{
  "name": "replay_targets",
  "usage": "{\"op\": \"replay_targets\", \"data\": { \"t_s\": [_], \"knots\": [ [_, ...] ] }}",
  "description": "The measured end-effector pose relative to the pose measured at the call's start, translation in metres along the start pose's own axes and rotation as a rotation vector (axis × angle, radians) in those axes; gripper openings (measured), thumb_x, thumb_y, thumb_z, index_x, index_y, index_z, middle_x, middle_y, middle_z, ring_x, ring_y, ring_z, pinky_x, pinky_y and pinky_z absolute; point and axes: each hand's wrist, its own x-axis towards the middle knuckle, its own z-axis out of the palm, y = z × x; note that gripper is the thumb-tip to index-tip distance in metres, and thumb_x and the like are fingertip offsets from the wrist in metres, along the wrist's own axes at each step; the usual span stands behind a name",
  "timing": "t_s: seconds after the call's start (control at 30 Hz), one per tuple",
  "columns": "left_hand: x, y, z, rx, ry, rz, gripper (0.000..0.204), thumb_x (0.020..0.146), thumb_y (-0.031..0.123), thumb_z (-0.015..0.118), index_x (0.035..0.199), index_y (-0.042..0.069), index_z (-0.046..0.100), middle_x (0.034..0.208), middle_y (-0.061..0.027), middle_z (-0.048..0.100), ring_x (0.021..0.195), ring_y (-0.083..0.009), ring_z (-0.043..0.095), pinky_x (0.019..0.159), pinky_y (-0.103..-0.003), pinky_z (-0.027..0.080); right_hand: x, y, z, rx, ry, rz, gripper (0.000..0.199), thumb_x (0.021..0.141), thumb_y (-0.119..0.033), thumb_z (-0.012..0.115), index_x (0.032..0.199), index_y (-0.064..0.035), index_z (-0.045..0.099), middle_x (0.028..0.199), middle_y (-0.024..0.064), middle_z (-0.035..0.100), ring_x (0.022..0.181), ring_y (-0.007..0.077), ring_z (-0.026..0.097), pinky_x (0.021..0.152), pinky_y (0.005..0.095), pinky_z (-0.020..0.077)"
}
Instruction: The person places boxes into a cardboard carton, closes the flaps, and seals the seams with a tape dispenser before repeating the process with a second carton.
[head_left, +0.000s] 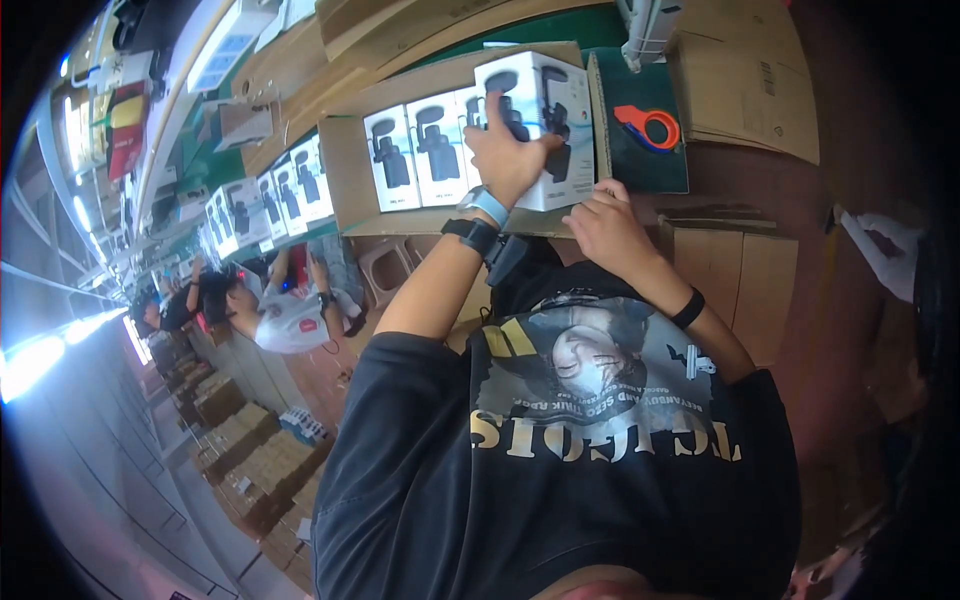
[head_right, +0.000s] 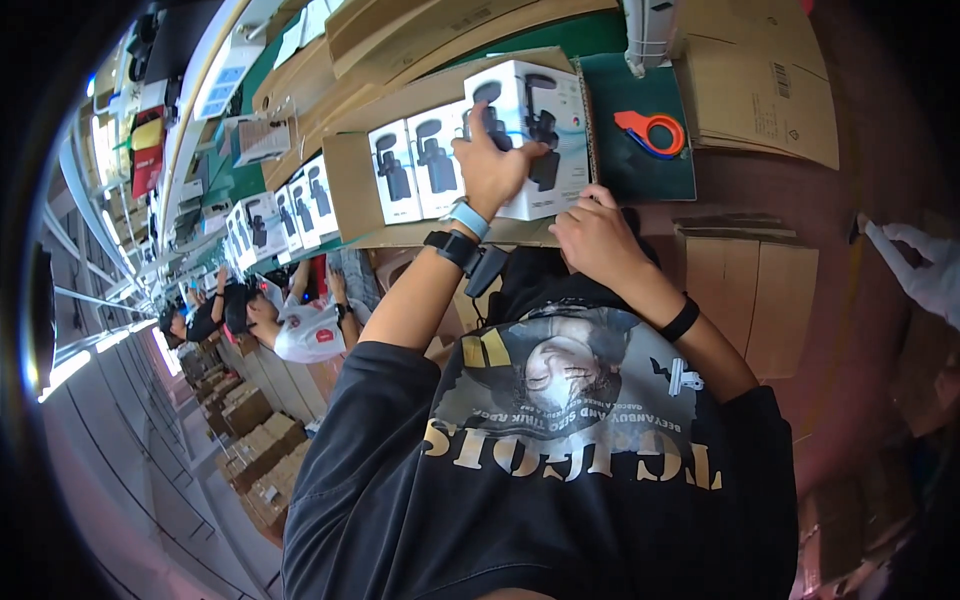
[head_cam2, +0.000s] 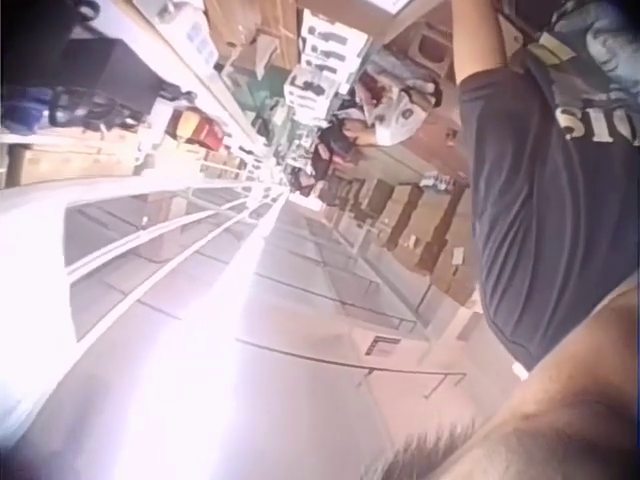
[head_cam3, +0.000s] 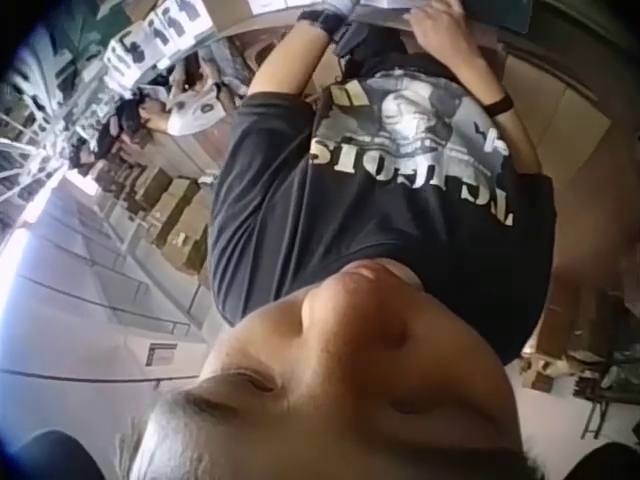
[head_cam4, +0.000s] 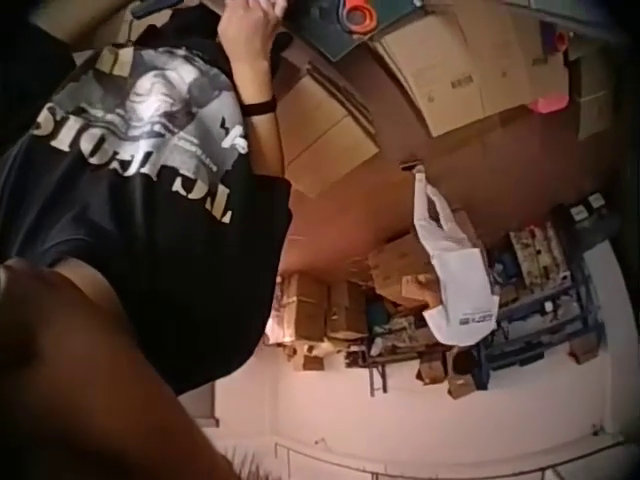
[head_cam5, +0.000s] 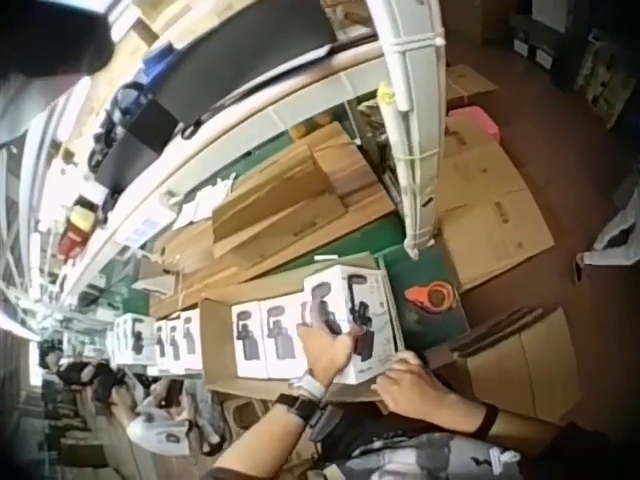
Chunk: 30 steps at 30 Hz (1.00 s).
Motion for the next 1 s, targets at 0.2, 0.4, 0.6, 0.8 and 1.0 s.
{"op": "replay_targets", "data": {
  "t_s": [0.2,0.4,0.6,0.8,1.0],
  "knots": [
    [-0.023,-0.005,0.001,0.124,-0.028,0.031,0.105,0.061,0.039,0.087,0.151,0.02,0.037,0.126,-0.0348,0.043,0.117,-0.0507,0.048,0.097,-0.058,0.043,0.003,0.0,-0.003,-0.008,-0.036,-0.017,0.014,0.084,-0.012,0.066,0.073,-0.0035,0.066,0.074,0.0104,0.067,0.082,0.029,0.064,0.097,0.0427,0.0431],
    [-0.025,-0.011,0.023,0.368,-0.024,0.135,0.102,0.066,0.048,0.085,0.152,0.018,0.039,0.134,-0.0333,0.043,0.123,-0.0494,0.048,0.098,-0.057,0.043,0.017,-0.001,-0.008,0.049,-0.023,-0.06,0.013,0.085,-0.012,0.067,0.075,-0.0039,0.065,0.077,0.0099,0.068,0.081,0.0287,0.063,0.096,0.0425,0.0435],
    [0.01,-0.078,-0.064,-0.062,-0.134,0.359,0.072,0.076,0.039,0.086,0.13,0.0,0.059,0.121,-0.0272,0.059,0.12,-0.0407,0.056,0.104,-0.046,0.044,0.022,-0.002,-0.023,0.221,0.343,0.451,0.02,0.083,-0.018,0.073,0.094,-0.0019,0.068,0.086,0.0157,0.07,0.093,0.0339,0.065,0.086,0.0458,0.0506],
    [0.122,-0.237,-0.198,0.692,0.478,-0.049,0.064,0.082,0.038,0.076,0.119,-0.011,0.058,0.12,-0.0317,0.063,0.108,-0.0458,0.062,0.091,-0.05,0.05,0.06,0.018,0.004,-0.138,0.029,0.824,0.03,0.083,-0.019,0.071,0.105,0.0023,0.067,0.091,0.0258,0.07,0.098,0.0426,0.066,0.08,0.0495,0.0536],
    [0.135,-0.269,-0.213,0.315,0.096,0.313,0.041,0.088,0.033,0.071,0.09,-0.008,0.068,0.077,-0.03,0.066,0.079,-0.0469,0.066,0.072,-0.051,0.054,0.066,0.019,-0.011,-0.247,-0.065,0.781,0.027,0.088,-0.012,0.061,0.107,0.0075,0.067,0.087,0.0333,0.066,0.087,0.0496,0.066,0.077,0.0524,0.0555]
  ]
}}
